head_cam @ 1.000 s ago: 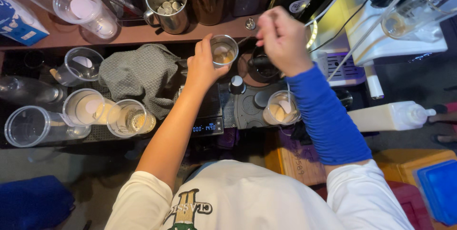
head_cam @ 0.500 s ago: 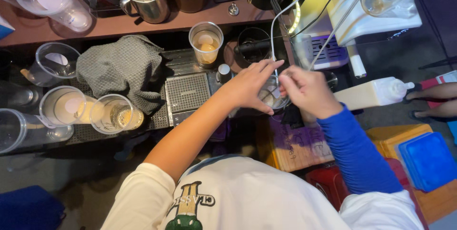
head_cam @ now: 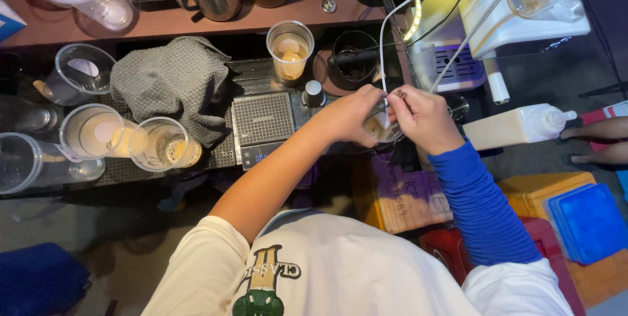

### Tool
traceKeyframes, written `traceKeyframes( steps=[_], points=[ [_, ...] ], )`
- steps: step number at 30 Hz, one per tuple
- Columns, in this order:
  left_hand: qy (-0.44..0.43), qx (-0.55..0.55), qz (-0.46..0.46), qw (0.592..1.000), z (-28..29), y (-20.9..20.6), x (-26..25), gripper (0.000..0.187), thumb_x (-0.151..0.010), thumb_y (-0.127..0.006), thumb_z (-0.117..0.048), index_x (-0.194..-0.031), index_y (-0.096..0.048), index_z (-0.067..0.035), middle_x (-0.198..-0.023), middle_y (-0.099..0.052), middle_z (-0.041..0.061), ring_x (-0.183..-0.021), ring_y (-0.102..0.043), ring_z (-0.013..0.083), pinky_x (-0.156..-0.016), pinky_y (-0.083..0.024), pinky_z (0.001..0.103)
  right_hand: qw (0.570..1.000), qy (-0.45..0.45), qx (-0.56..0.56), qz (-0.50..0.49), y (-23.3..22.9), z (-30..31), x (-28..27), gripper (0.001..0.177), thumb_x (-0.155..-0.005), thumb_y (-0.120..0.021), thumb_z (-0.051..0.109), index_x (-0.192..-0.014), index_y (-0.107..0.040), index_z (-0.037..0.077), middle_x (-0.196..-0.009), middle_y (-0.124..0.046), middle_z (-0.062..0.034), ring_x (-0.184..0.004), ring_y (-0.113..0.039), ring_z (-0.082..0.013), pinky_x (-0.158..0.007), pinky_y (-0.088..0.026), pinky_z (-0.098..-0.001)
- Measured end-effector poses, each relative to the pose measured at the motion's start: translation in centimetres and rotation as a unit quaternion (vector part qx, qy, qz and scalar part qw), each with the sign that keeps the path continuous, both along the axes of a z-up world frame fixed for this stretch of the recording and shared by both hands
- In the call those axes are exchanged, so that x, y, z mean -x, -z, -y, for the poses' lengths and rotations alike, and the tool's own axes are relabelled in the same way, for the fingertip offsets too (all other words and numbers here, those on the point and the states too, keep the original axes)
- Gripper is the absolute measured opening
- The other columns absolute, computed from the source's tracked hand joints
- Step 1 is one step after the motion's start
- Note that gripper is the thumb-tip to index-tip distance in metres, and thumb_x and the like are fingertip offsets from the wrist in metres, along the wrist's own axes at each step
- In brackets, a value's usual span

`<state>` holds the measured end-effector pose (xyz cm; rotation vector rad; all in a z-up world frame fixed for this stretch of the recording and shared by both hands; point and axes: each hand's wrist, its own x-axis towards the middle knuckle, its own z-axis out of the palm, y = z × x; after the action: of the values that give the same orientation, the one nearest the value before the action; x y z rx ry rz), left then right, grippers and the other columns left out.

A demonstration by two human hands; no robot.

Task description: The person prepares multiple beverages at a service station, using a digital scale to measure ingredients. They pour liquids from squeeze bottles and a carton into plastic cups, stir the contents with a long spoon, and handle various containers on a cluttered counter.

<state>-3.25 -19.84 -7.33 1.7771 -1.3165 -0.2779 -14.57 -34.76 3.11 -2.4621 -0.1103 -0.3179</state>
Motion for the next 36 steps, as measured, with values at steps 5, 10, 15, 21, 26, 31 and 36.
traceKeyframes(
  steps=[5,10,15,21,26,31,36],
  points=[
    [-0.013,0.050,-0.006,0.999,-0.2,-0.3,0.6,0.093,-0.055,-0.092,-0.027,-0.134,-0.050,-0.002,-0.122,-0.056,0.020,-0.110,-0.063,0.0399,-0.091,-0.054,0.043,1.000,-0.003,-0.027,0.000,-0.5,0.1,0.1,0.016,-0.102,-0.063,0.008,-0.089,-0.066,0.001,-0.073,-0.069,-0.0090,-0.067,-0.071,-0.0186,-0.062,-0.055,-0.0300],
    [-0.030,0.053,-0.035,0.998,-2.1,-1.9,1.2,0.091,-0.054,-0.093,-0.028,-0.132,-0.051,-0.003,-0.121,-0.057,0.018,-0.112,-0.063,0.0387,-0.092,-0.055,0.043,0.997,-0.041,-0.065,0.027,-2.1,-1.2,0.4,0.012,-0.100,-0.061,0.006,-0.090,-0.066,0.001,-0.073,-0.069,-0.0075,-0.064,-0.071,-0.0198,-0.062,-0.055,-0.0295],
    [-0.077,0.009,-0.043,0.996,-6.0,-4.1,1.3,0.090,-0.054,-0.093,-0.027,-0.132,-0.053,-0.004,-0.123,-0.059,0.016,-0.113,-0.064,0.0365,-0.092,-0.054,0.042,0.995,-0.083,-0.012,0.062,-3.4,-3.2,-0.8,0.016,-0.102,-0.064,0.006,-0.087,-0.064,0.000,-0.075,-0.067,-0.0091,-0.064,-0.069,-0.0190,-0.060,-0.052,-0.0295],
    [-0.144,0.013,-0.019,0.989,-9.9,-6.2,-0.1,0.091,-0.054,-0.094,-0.027,-0.132,-0.053,-0.002,-0.124,-0.059,0.017,-0.115,-0.064,0.0350,-0.095,-0.054,0.041,0.990,-0.115,-0.063,0.052,-4.1,-6.1,-3.9,0.015,-0.104,-0.062,0.006,-0.091,-0.065,-0.002,-0.075,-0.066,-0.0075,-0.065,-0.066,-0.0122,-0.059,-0.051,-0.0275],
    [-0.228,0.049,0.042,0.972,-13.3,-6.8,-0.9,0.094,-0.055,-0.093,-0.025,-0.134,-0.048,0.001,-0.127,-0.056,0.020,-0.118,-0.061,0.0375,-0.097,-0.053,0.042,0.990,-0.108,-0.083,0.048,-3.4,-7.7,-6.7,0.018,-0.106,-0.062,0.008,-0.092,-0.065,-0.003,-0.073,-0.066,-0.0065,-0.063,-0.065,-0.0119,-0.059,-0.051,-0.0255],
    [-0.343,-0.007,-0.009,0.939,-16.4,-5.9,-1.0,0.094,-0.056,-0.092,-0.024,-0.136,-0.047,0.000,-0.131,-0.053,0.021,-0.117,-0.062,0.0387,-0.093,-0.054,0.042,0.968,-0.119,-0.209,0.074,-1.3,-9.0,-9.2,0.017,-0.111,-0.057,0.011,-0.101,-0.064,-0.001,-0.081,-0.069,-0.0044,-0.069,-0.069,-0.0096,-0.063,-0.055,-0.0222],
    [-0.402,0.012,0.008,0.916,-17.8,-3.7,-1.1,0.097,-0.057,-0.093,-0.023,-0.138,-0.044,0.001,-0.132,-0.051,0.022,-0.117,-0.061,0.0403,-0.095,-0.054,0.043,0.950,-0.110,-0.291,-0.025,-0.1,-11.4,-12.3,0.020,-0.111,-0.058,0.015,-0.104,-0.063,-0.002,-0.079,-0.069,-0.0047,-0.065,-0.067,-0.0099,-0.060,-0.054,-0.0231]
  ],
)
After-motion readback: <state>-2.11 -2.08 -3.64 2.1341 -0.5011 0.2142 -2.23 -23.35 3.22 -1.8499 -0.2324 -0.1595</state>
